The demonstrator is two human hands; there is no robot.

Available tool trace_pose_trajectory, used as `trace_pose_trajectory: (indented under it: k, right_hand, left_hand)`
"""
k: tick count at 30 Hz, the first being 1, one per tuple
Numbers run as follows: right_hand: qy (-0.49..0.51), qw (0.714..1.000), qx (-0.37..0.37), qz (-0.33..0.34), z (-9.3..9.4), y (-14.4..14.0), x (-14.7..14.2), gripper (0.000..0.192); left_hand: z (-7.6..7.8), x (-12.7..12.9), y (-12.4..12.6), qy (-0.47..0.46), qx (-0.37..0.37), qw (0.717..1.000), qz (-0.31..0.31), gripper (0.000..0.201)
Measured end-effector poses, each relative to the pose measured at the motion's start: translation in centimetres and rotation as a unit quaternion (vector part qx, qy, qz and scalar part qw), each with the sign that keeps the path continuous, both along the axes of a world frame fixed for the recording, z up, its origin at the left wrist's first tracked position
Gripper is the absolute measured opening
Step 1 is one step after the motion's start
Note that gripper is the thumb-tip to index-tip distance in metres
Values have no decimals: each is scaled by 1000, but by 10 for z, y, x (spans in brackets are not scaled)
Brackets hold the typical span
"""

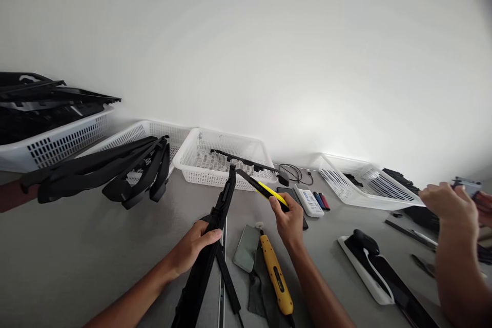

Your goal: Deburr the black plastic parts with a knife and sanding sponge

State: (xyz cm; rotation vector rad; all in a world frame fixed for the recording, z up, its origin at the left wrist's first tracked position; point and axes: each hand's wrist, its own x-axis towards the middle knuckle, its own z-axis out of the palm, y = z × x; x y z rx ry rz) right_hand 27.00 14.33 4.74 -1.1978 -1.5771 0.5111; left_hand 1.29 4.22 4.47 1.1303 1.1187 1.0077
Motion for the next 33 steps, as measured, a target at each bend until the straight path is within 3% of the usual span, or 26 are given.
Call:
trace_pose_trajectory:
  k: [8,12,25,33]
  right_hand:
    - [2,1000,-10,-10,3,-1,2,41]
    - [-6,1000,-9,24,3,-1,2,38]
    - [1,1000,-9,1,5,-1,2,36]
    - [1,1000,-10,15,4,0,5,34]
  left_hand:
    - [0,1,1,3,-2,1000,-22,54]
    - [2,1,1,12,3,999,-35,55]
    - [-3,-1,3,3,9,999,-51,55]
    - [3,0,1,5,-6,1000,-28,54]
